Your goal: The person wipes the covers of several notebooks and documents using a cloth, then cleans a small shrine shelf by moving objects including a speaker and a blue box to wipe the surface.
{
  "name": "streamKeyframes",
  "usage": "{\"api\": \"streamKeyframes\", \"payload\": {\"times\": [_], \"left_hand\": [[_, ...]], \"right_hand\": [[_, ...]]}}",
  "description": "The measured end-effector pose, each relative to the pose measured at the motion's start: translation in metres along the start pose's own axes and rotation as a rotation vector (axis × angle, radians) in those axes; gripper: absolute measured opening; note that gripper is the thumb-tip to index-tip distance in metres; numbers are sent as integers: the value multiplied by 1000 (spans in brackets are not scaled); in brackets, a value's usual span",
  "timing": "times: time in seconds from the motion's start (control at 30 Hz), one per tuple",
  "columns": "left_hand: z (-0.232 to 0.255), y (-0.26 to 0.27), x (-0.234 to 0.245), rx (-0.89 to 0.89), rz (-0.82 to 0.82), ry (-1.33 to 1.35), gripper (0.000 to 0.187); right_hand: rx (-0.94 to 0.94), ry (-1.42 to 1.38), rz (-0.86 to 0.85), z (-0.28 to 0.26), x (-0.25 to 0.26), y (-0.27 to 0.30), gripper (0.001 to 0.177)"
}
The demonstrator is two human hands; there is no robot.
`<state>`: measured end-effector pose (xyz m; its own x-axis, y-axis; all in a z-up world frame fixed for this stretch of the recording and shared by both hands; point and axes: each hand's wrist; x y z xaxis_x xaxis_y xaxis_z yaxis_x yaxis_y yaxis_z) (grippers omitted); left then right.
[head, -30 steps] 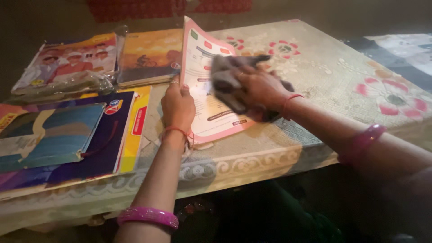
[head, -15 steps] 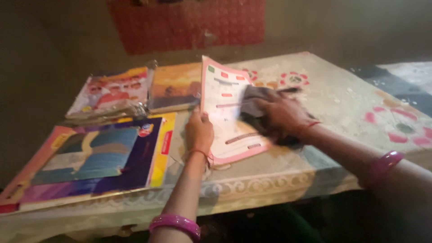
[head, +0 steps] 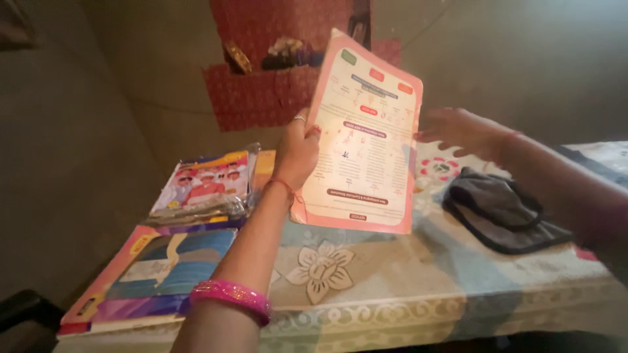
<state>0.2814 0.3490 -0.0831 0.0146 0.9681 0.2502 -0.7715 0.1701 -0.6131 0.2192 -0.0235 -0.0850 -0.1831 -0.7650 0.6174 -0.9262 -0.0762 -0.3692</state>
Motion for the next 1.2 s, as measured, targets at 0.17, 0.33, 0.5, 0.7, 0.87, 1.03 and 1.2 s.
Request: {"api": "streamKeyframes", "payload": {"times": [0.17, 0.33, 0.5, 0.7, 0.87, 1.03, 1.2], "left_hand": [[30, -6, 17, 197, 143, -298, 34], [60, -11, 28, -2, 177, -358, 36], [85, -14, 56, -51, 7, -275, 34], [75, -9, 85, -43, -139, -312, 34], [46, -26, 95, -64, -244, -260, 43], [16, -47, 97, -43, 137, -587, 44], [-64, -40, 77, 262, -13, -890, 59]], "right_hand": [[236, 236, -80, -87, -51, -3, 65], [-44, -766, 5, -170, -70, 2, 92], [-47, -1396, 178, -169, -52, -7, 111], [-83, -1470, 262, -111, -58, -42, 87], [-21, -1321, 297, -96, -79, -77, 31], [248, -1331, 484, -100, -127, -83, 28], [-88, -1072, 400, 33, -236, -129, 14]]}}
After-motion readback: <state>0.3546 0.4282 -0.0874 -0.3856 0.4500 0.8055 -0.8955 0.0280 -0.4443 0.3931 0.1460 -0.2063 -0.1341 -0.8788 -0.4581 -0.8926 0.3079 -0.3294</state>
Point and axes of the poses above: each hand's wrist, its own y-axis away from the middle knuckle, its own x-axis out of the back of the hand, z = x × y, and after that the axes turned 15 degrees about x, right-handed
